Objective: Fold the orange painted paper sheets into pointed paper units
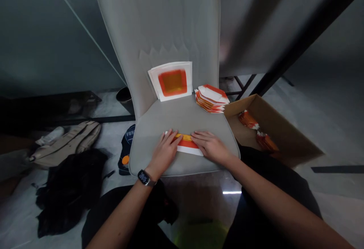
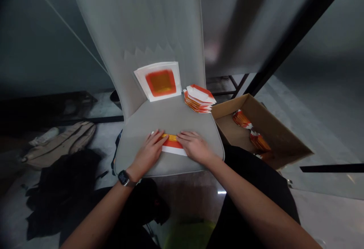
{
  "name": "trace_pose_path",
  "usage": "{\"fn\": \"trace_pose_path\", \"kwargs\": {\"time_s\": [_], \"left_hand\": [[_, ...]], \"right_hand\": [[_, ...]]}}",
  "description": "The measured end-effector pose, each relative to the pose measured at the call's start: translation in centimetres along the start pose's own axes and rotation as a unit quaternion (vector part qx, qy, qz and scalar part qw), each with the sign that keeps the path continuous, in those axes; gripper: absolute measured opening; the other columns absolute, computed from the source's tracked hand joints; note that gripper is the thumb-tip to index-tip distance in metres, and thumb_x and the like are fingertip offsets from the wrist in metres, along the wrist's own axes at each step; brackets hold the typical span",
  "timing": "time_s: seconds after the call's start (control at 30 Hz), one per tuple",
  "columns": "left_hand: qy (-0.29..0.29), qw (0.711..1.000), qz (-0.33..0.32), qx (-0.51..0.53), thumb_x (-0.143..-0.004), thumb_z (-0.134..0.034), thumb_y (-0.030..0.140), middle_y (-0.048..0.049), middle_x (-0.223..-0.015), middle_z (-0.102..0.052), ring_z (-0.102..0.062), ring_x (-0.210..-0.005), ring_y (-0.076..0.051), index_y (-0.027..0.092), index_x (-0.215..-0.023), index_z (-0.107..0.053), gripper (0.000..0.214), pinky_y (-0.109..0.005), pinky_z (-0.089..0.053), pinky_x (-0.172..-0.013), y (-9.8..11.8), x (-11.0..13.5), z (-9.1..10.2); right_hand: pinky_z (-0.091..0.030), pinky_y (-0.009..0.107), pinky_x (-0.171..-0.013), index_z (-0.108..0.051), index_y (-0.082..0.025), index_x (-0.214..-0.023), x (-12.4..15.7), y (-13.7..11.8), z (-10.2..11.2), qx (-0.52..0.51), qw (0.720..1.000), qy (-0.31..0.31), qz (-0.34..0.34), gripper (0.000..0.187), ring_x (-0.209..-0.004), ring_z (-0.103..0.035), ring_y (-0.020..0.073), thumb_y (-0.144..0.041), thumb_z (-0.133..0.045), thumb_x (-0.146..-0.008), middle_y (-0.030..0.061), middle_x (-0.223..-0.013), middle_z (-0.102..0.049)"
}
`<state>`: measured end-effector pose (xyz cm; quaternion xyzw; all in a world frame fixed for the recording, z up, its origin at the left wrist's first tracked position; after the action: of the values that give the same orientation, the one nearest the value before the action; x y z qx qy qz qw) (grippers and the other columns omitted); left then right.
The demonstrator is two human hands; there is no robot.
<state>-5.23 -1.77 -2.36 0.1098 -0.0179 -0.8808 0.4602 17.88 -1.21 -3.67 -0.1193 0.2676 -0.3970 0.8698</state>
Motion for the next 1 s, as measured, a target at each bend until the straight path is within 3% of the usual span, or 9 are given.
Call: {"fn": "trace_pose_path", "kwargs": {"time_s": [0.2, 0.5, 0.67, 0.83, 1.0], "left_hand": [[0.006, 0.999, 0.010, 0.031, -0.099, -0.044, 0.008, -0.0131, -0.156, -0.049, -0.036, -0.151, -0.028, 0.018, -0.151, -0.048, 0.053, -0.054, -0.036, -0.122, -0.2, 0.4, -0.6], [0.001, 0.999, 0.010, 0.032, -0.098, -0.047, 0.008, -0.0148, -0.155, -0.050, -0.039, -0.150, -0.030, 0.015, -0.143, -0.056, 0.046, -0.054, -0.037, -0.122, -0.2, 0.4, -0.5], [-0.011, 1.000, 0.006, 0.024, -0.098, -0.047, 0.007, -0.0151, -0.155, -0.050, -0.038, -0.150, -0.031, 0.014, -0.142, -0.057, 0.046, -0.055, -0.037, -0.122, -0.1, 0.4, -0.5], [-0.007, 0.999, 0.006, 0.036, -0.097, -0.044, 0.005, -0.0155, -0.153, -0.052, -0.038, -0.150, -0.030, 0.014, -0.145, -0.055, 0.050, -0.056, -0.038, -0.121, -0.3, 0.5, -0.7], [0.018, 0.998, 0.013, 0.055, -0.099, -0.043, 0.009, -0.0134, -0.156, -0.050, -0.038, -0.150, -0.028, 0.016, -0.146, -0.054, 0.048, -0.054, -0.037, -0.122, -0.5, 0.9, -1.1]], "right_hand": [[-0.048, 0.047, -0.112, -0.072, -0.019, -0.127, 0.1, -0.3, 0.3, 0.015, 1.000, -0.001, 0.016, 0.033, -0.130, -0.061, 0.0243, -0.016, -0.053, -0.100, 0.0081, -0.134, -0.070], [-0.043, 0.045, -0.117, -0.070, -0.017, -0.128, 0.2, -0.7, 0.6, 0.048, 0.997, -0.056, -0.006, 0.039, -0.135, -0.057, 0.0244, -0.010, -0.049, -0.097, 0.0082, -0.140, -0.065], [-0.036, 0.048, -0.121, -0.069, -0.010, -0.129, -0.4, -2.7, 0.3, 0.095, 0.993, -0.062, -0.013, 0.039, -0.139, -0.053, 0.0279, -0.012, -0.048, -0.096, 0.0159, -0.143, -0.062], [-0.026, 0.047, -0.127, -0.048, 0.000, -0.149, -0.8, -5.2, -1.4, 0.077, 0.993, -0.086, -0.014, 0.058, -0.150, -0.037, 0.0307, -0.031, -0.048, -0.101, 0.0216, -0.156, -0.046], [-0.028, 0.047, -0.126, -0.042, -0.007, -0.155, -0.4, -4.7, -1.1, 0.030, 0.993, -0.105, -0.034, 0.067, -0.151, -0.035, 0.0284, -0.050, -0.043, -0.104, 0.0179, -0.160, -0.042]]}}
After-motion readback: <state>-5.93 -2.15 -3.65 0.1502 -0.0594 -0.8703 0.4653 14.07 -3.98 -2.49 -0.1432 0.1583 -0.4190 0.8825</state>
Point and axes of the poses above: each hand's wrist, its own x-axis away from the middle knuckle, its own z-axis out of the back of the hand, y = z × x, the point moved 2 cm from there along -x, towards the middle knuckle
